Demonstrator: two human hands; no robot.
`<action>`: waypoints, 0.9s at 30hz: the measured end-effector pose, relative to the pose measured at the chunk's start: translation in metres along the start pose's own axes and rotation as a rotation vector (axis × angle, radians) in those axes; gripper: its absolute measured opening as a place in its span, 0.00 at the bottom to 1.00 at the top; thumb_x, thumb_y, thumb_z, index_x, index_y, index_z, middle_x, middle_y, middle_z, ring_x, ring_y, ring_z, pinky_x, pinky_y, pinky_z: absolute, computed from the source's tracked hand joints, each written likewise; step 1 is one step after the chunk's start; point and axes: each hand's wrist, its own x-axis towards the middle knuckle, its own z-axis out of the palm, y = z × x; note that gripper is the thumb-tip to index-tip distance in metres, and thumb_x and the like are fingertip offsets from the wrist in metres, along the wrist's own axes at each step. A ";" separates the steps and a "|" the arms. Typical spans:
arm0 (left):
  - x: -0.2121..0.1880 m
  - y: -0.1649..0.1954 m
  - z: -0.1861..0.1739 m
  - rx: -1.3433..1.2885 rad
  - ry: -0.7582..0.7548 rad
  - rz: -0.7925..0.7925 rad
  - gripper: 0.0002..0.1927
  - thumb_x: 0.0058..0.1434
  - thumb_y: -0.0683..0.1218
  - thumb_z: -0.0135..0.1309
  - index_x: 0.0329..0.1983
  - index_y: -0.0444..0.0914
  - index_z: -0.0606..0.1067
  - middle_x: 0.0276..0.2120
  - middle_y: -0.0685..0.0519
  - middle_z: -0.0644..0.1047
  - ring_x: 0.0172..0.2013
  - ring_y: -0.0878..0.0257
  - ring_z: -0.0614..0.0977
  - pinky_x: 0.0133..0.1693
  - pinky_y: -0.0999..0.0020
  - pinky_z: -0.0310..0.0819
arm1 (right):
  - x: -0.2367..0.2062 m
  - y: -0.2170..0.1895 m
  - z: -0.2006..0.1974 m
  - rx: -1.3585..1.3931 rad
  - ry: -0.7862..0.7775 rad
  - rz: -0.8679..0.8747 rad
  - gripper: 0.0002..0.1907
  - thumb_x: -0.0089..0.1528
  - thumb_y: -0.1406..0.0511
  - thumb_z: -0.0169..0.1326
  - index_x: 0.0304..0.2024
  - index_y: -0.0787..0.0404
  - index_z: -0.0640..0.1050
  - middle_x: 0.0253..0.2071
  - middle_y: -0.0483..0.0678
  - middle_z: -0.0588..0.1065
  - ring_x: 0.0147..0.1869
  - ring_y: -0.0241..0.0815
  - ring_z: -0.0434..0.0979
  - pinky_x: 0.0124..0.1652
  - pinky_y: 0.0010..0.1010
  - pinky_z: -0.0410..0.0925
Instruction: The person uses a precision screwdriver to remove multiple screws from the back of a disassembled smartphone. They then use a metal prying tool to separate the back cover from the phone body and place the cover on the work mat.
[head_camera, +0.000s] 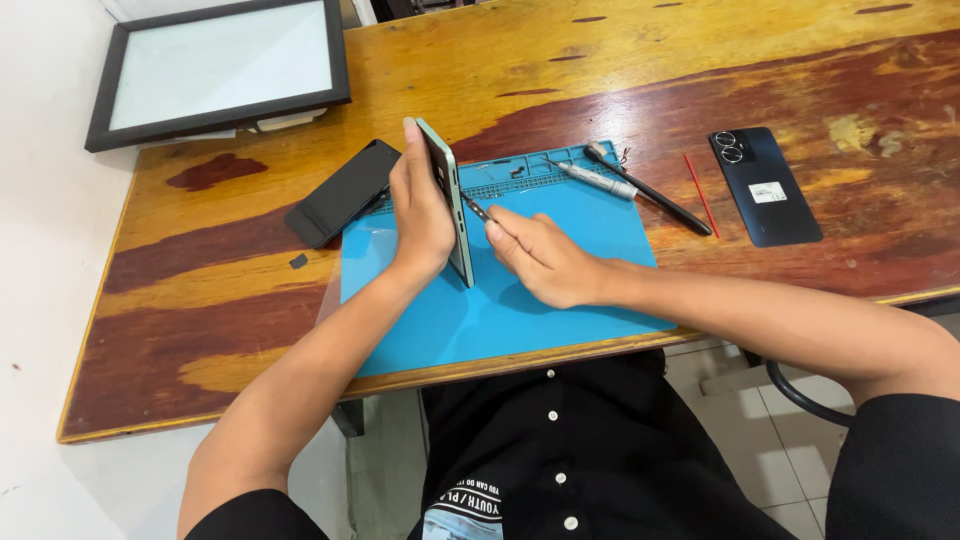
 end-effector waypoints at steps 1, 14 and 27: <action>0.001 0.000 0.000 0.019 -0.004 0.015 0.31 0.77 0.64 0.32 0.27 0.38 0.66 0.24 0.58 0.64 0.26 0.69 0.63 0.29 0.68 0.58 | 0.000 0.001 0.002 0.017 0.007 -0.006 0.16 0.75 0.59 0.36 0.36 0.62 0.65 0.17 0.44 0.62 0.20 0.36 0.59 0.23 0.33 0.57; 0.003 0.007 0.003 0.064 0.016 0.024 0.31 0.76 0.63 0.31 0.27 0.38 0.68 0.21 0.58 0.67 0.24 0.68 0.67 0.28 0.68 0.62 | 0.002 0.026 0.007 0.327 -0.038 0.062 0.20 0.78 0.56 0.35 0.35 0.61 0.64 0.21 0.38 0.58 0.24 0.31 0.54 0.25 0.28 0.55; -0.006 0.011 0.003 0.068 -0.152 0.220 0.16 0.76 0.53 0.42 0.43 0.36 0.70 0.29 0.57 0.70 0.30 0.70 0.69 0.32 0.71 0.63 | 0.004 -0.017 -0.022 -0.244 0.198 -0.239 0.12 0.74 0.70 0.44 0.60 0.65 0.69 0.28 0.47 0.72 0.30 0.37 0.72 0.32 0.28 0.67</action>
